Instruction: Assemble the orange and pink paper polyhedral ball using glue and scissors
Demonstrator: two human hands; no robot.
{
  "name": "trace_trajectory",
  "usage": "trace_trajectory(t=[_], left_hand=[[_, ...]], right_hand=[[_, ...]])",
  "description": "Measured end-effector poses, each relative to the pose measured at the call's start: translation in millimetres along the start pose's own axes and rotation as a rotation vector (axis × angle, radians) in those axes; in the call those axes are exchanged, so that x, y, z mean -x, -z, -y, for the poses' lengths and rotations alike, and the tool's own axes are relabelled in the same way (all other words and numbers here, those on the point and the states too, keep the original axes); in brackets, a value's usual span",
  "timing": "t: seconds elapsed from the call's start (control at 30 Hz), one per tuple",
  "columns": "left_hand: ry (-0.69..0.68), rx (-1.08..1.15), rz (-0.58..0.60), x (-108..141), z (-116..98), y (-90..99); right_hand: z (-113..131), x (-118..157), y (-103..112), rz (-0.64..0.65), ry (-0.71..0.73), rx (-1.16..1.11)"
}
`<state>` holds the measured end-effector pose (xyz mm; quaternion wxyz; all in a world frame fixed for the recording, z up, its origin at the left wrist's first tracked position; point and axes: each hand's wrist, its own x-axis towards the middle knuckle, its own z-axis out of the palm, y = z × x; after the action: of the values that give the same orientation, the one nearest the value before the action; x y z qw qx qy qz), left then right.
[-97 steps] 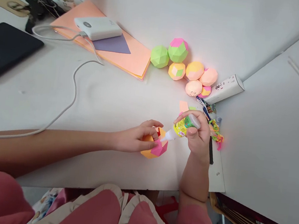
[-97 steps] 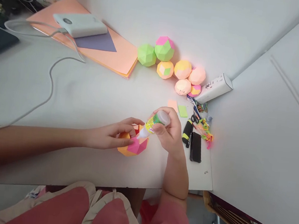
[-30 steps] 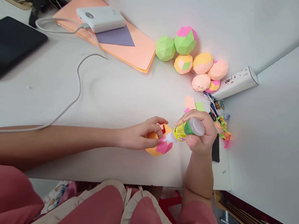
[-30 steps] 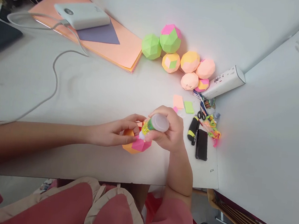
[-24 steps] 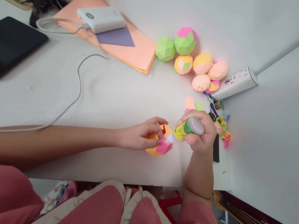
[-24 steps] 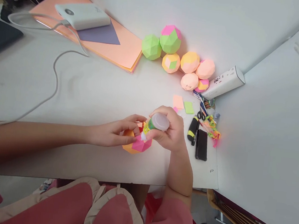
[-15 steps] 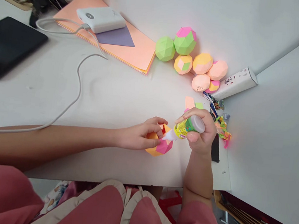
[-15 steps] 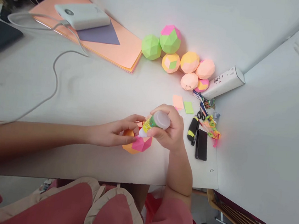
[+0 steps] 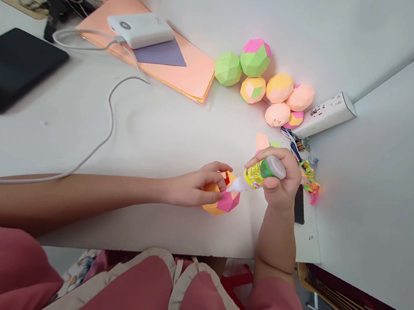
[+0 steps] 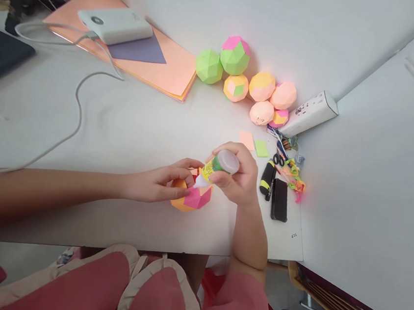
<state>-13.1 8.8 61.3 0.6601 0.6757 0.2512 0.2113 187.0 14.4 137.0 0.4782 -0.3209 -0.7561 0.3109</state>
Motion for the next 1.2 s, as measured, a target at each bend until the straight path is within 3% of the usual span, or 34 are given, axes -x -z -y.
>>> trace_trajectory(t=[0.47,0.6,0.73,0.83,0.93,1.03,1.2], left_hand=[[-0.015,-0.012,-0.024,0.2,2.5,-0.8],[0.003,-0.008,-0.005,0.4,2.2,0.4],[-0.010,-0.076,-0.016,2.2,1.1,-0.5],[-0.056,-0.194,-0.043,5.4,-1.1,-5.4],[-0.100,-0.362,-0.068,9.7,-3.0,-13.7],[-0.134,-0.538,-0.138,14.9,-3.7,-22.5],[-0.211,-0.875,-0.263,23.8,-5.4,-29.7]], right_hand=[[0.9,2.0,1.2,0.032,0.016,0.064],[9.4,0.6,9.0,-0.135,0.067,0.126],[13.6,-0.6,32.3,-0.285,0.050,0.095],[-1.9,11.5,52.8,-0.357,-0.127,0.025],[-34.4,38.5,61.0,-0.500,-0.287,-0.002],[-67.6,67.5,53.8,-0.574,-0.404,0.220],[-92.0,85.8,35.4,-0.506,-0.445,0.346]])
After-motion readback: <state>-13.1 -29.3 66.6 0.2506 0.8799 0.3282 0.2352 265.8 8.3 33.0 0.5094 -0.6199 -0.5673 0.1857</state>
